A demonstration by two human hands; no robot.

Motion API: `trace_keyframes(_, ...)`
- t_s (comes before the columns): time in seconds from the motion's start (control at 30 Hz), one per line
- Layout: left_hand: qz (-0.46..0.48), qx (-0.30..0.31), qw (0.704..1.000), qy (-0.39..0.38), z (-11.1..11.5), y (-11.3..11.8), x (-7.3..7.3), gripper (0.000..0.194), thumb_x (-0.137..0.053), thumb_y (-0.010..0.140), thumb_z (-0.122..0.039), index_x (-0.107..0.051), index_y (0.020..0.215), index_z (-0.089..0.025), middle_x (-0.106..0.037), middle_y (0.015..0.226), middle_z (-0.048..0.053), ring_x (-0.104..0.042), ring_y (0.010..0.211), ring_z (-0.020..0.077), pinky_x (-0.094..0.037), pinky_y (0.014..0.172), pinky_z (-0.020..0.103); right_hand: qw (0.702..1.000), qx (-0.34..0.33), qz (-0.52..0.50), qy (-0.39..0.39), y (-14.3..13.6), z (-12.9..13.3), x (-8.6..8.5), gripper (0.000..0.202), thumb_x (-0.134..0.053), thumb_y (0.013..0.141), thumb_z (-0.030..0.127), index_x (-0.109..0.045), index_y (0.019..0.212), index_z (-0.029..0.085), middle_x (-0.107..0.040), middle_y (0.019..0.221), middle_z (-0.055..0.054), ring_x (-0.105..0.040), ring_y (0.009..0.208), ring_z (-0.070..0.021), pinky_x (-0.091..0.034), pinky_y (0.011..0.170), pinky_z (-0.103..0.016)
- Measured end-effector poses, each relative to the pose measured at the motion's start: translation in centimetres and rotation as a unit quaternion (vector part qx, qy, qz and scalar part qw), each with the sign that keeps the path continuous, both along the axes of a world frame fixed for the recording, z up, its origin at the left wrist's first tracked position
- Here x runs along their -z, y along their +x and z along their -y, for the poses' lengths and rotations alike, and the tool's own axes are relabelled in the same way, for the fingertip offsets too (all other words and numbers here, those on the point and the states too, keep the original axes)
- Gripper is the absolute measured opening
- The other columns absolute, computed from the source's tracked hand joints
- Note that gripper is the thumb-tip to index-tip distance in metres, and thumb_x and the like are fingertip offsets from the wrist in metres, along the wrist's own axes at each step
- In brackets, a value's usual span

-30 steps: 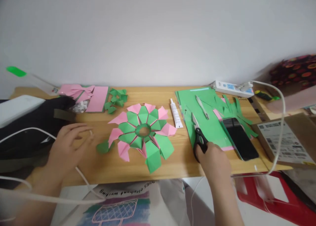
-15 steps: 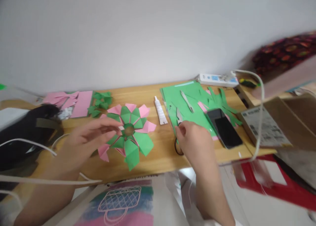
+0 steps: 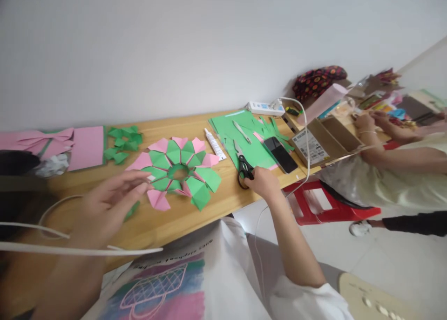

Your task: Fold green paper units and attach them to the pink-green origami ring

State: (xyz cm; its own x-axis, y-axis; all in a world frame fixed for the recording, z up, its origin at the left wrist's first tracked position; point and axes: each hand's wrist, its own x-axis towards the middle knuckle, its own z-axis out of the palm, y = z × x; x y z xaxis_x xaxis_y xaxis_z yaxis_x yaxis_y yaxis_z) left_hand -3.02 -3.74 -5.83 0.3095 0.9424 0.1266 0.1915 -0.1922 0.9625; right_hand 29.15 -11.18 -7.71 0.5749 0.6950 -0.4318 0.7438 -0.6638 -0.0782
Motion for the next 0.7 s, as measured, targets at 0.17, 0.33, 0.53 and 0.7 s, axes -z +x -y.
trace_keyframes(0.17,0.040,0.008,0.998,-0.037,-0.3,-0.8,0.3,0.017,-0.068,0.081,-0.029,-0.072,0.096,-0.023,-0.073,0.096,0.001,-0.069,0.087,0.0155,-0.055,0.076,0.023,0.995,0.014,-0.101,-0.005,2.5,0.5,-1.2,0.033,-0.060,0.092,0.037,-0.060,0.118,0.016,-0.064,0.118,-0.007,-0.065,0.097,-0.0197,-0.057,0.081,-0.039)
trace_keyframes(0.33,0.047,0.002,0.996,-0.076,-1.1,-1.0,0.1,0.019,-0.069,0.078,-0.032,-0.073,0.092,-0.021,-0.074,0.094,0.004,-0.069,0.086,0.0177,-0.055,0.076,0.025,0.990,0.018,-0.121,0.071,4.0,2.3,-3.6,0.024,-0.054,0.092,0.032,-0.065,0.097,0.012,-0.066,0.071,-0.001,-0.060,0.057,-0.0115,-0.051,0.056,-0.025)
trace_keyframes(0.53,0.108,0.023,0.984,-0.138,-1.3,-0.8,-0.6,0.019,-0.068,0.078,-0.028,-0.073,0.093,-0.020,-0.073,0.079,0.001,-0.068,0.074,0.0149,-0.054,0.062,0.021,0.995,-0.015,-0.014,0.094,4.6,-1.8,-3.8,0.020,-0.069,0.079,0.032,-0.066,0.087,0.014,-0.068,0.075,-0.004,-0.060,0.058,-0.0121,-0.051,0.058,-0.026)
trace_keyframes(0.7,0.134,0.030,0.976,-0.169,-1.2,-0.6,-1.2,0.019,-0.065,0.079,-0.026,-0.077,0.092,-0.019,-0.074,0.076,0.003,-0.066,0.071,0.0154,-0.053,0.061,0.023,0.991,-0.093,0.055,0.079,4.3,-5.2,-2.9,0.024,-0.061,0.092,0.037,-0.065,0.102,0.016,-0.068,0.100,-0.004,-0.065,0.084,-0.0154,-0.056,0.074,-0.032)
